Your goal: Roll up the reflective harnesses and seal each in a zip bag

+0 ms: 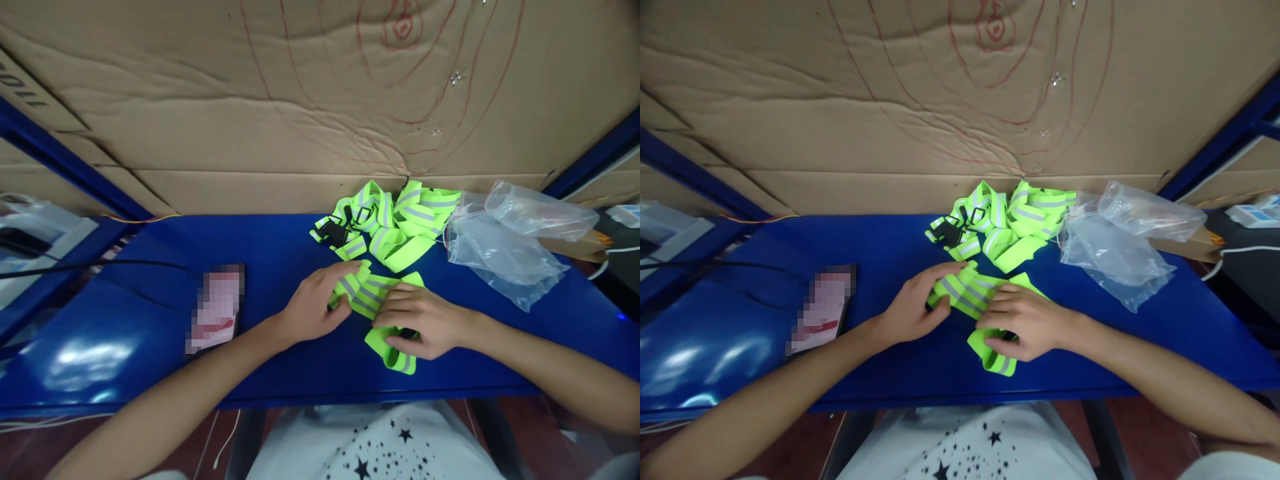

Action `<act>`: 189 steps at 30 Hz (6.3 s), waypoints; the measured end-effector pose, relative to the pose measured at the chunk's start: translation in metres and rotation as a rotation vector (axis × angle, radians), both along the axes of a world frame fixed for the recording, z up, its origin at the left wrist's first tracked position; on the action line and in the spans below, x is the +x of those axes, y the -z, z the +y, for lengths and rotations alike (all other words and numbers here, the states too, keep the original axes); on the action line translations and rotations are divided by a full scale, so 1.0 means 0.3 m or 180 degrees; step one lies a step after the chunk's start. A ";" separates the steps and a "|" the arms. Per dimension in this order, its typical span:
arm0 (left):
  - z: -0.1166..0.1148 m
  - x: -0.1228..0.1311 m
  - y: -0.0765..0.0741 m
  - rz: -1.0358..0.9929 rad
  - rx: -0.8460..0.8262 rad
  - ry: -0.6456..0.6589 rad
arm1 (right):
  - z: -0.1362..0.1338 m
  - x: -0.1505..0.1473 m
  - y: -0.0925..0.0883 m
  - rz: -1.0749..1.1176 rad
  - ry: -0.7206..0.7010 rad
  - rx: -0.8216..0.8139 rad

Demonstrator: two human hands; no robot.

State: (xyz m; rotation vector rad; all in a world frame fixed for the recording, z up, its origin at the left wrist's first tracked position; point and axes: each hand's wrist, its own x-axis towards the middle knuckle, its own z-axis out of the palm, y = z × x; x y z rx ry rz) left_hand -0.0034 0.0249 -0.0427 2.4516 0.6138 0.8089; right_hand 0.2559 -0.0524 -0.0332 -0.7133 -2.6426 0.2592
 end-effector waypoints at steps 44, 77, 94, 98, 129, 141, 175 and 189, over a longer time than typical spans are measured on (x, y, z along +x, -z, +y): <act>0.077 -0.034 -0.025 0.1429 0.1797 -0.1967 | 0.040 0.067 0.015 -0.0355 0.0887 -0.0163; 0.058 -0.053 -0.064 0.2181 0.1061 -0.2098 | 0.045 0.090 0.059 -0.0713 0.1052 -0.0121; 0.050 -0.039 -0.081 0.1704 0.0939 -0.1822 | 0.047 0.092 0.063 -0.0603 0.1030 -0.0101; 0.047 -0.044 -0.097 0.1662 0.1030 -0.1791 | 0.048 0.093 0.065 -0.0557 0.0998 -0.0067; 0.116 -0.069 -0.079 0.2271 0.0882 -0.2408 | 0.043 0.087 0.055 -0.0607 0.1016 -0.0017; 0.110 -0.071 -0.068 0.2220 0.1022 -0.2339 | 0.040 0.089 0.054 -0.0611 0.0994 -0.0027; -0.079 0.003 -0.050 0.0711 0.2382 0.0567 | -0.031 0.028 0.032 -0.0120 0.0400 0.0974; -0.082 -0.016 -0.084 0.1095 0.2008 0.0706 | -0.045 0.015 0.019 -0.0200 0.0653 -0.0176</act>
